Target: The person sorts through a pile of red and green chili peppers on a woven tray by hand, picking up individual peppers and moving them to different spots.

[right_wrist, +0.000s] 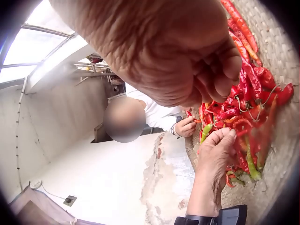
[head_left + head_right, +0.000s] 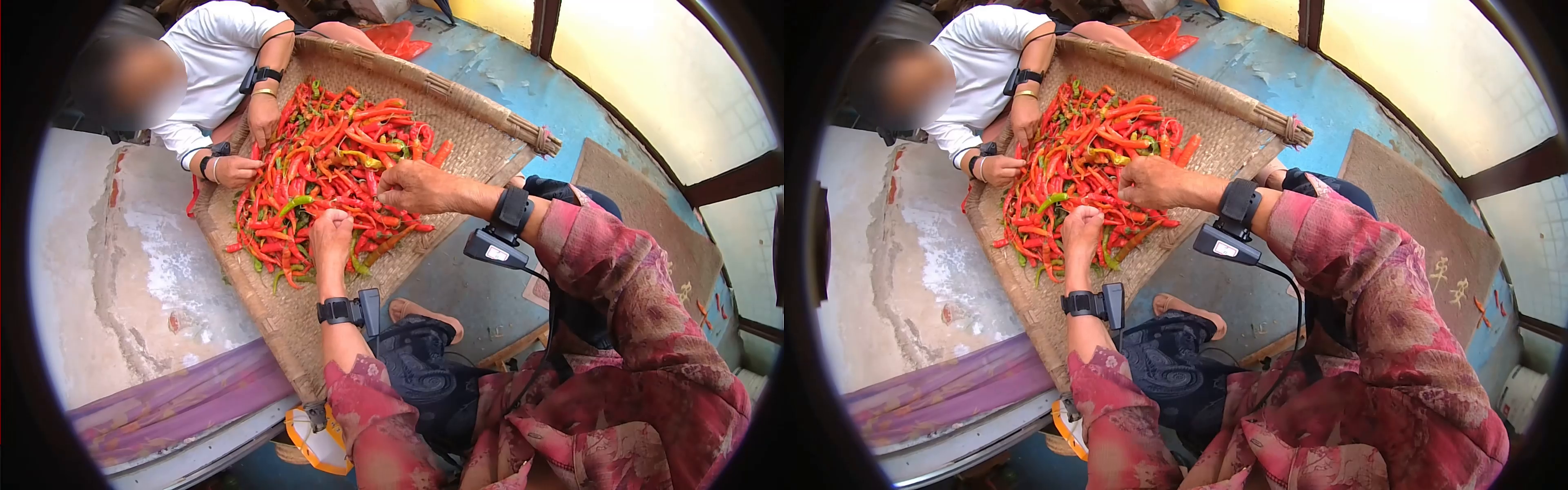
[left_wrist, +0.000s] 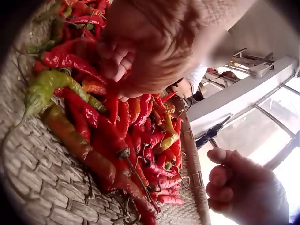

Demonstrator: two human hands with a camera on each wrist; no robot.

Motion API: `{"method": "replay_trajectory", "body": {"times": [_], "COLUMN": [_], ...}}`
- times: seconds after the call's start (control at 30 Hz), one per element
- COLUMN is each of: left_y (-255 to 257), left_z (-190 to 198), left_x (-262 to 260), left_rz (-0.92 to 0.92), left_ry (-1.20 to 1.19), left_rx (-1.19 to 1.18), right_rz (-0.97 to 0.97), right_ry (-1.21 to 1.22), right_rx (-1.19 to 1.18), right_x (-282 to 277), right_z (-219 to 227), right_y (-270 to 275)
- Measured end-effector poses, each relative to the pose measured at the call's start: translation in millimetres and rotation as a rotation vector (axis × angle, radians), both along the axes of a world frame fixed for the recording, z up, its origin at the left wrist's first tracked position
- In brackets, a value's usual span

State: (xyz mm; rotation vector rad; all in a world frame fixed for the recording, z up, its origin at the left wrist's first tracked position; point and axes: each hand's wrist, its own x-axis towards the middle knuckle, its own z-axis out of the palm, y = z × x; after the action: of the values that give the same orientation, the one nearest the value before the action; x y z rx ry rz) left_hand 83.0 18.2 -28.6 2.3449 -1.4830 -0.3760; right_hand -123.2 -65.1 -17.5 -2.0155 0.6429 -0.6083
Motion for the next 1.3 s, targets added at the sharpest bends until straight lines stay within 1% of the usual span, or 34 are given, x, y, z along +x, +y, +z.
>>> {"method": "replay_trajectory", "body": {"times": [0.07, 0.1, 0.17, 0.2, 0.27, 0.3, 0.33, 0.4, 0.43, 0.47, 0.53, 0.57, 0.6, 0.67, 0.7, 0.73, 0.77, 0.8, 0.83, 0.87, 0.93, 0.97, 1.0, 1.07, 1.13, 1.2, 1.23, 1.27, 1.3], "left_y": [-2, -3, -3, -3, 3, 5, 6, 12, 15, 14, 9, 11, 12, 13, 10, -1, -2, -6, -8, -10, -15, -15, -16, -16, -13, -9, -10, -11, -12], "left_z": [6, 11, 22, 20, 39, 44, 48, 57, 56, 55, 56, 49, 36, 17, 21, 14, 8, 9, 12, 15, 13, 12, 11, 10, 5, 1, 1, 1, 7], "left_x": [-7, -8, -10, -7, -9, -6, -4, 2, 10, 13, 15, 26, 31, 30, 9, 3, -2, -17, -31, -40, -44, -47, -46, -44, -44, -47, -47, -46, -50], "left_rz": [-0.086, -0.085, -0.057, -0.051, 0.040, 0.072, 0.071, 0.205, 0.186, 0.186, 0.486, 0.531, 0.530, 0.434, 0.366, 0.080, -0.164, -0.237, -0.250, -0.213, -0.168, -0.109, -0.109, -0.124, -0.160, -0.263, -0.288, -0.292, -0.261], "left_ry": [0.170, 0.171, 0.302, 0.348, 0.447, 0.508, 0.507, 0.657, 0.729, 0.728, 0.987, 1.052, 1.049, 0.949, 0.703, 0.156, -0.212, -0.203, -0.224, -0.293, -0.325, -0.333, -0.335, -0.347, -0.343, -0.286, -0.249, -0.249, -0.075], "left_rx": [-0.114, -0.113, -0.257, -0.375, -0.429, -0.491, -0.492, -0.688, -0.768, -0.765, -1.159, -1.150, -1.154, -0.792, -0.621, -0.553, -0.475, -0.479, -0.389, -0.216, -0.021, 0.027, 0.024, 0.122, 0.100, 0.001, -0.082, -0.079, -0.158], "right_rz": [0.000, -0.001, -0.006, -0.014, 0.003, 0.009, 0.015, 0.014, 0.013, 0.013, 0.017, 0.018, 0.019, 0.022, 0.022, 0.022, 0.024, 0.027, 0.030, 0.032, 0.044, 0.042, 0.041, 0.034, 0.022, 0.019, 0.017, 0.013, 0.012], "right_ry": [-0.010, -0.022, -0.024, -0.028, -0.023, -0.007, 0.010, 0.023, 0.036, 0.035, 0.026, 0.026, 0.043, 0.058, 0.040, 0.021, 0.012, 0.008, 0.009, 0.010, 0.014, 0.006, -0.001, -0.001, -0.024, -0.032, -0.039, -0.040, -0.030], "right_rx": [-0.024, -0.046, -0.036, -0.030, -0.039, -0.041, -0.043, -0.037, -0.030, -0.027, -0.035, -0.036, -0.029, -0.025, -0.031, -0.041, -0.069, -0.082, -0.064, -0.046, -0.046, -0.037, -0.025, -0.025, -0.086, -0.071, -0.056, -0.053, -0.062], "right_x": [1, 2, 2, 2, 1, 1, 0, 0, 0, 0, 0, 0, 1, 4, 6, 7, 6, 7, 8, 9, 8, 8, 8, 6, 3, 0, -2, -4, -6], "right_z": [-2, -2, -4, -5, -6, -5, -4, -3, -4, -5, -5, -4, -3, -5, -9, -9, -7, -8, -10, -11, -9, -8, -8, -9, -8, -5, -3, -1, 2], "right_y": [-1, -1, -2, -3, -3, -3, -3, -3, -2, -1, -1, -1, -1, 0, 1, 2, 4, 5, 5, 5, 5, 6, 5, 4, 2, 2, 2, 2, 2]}}
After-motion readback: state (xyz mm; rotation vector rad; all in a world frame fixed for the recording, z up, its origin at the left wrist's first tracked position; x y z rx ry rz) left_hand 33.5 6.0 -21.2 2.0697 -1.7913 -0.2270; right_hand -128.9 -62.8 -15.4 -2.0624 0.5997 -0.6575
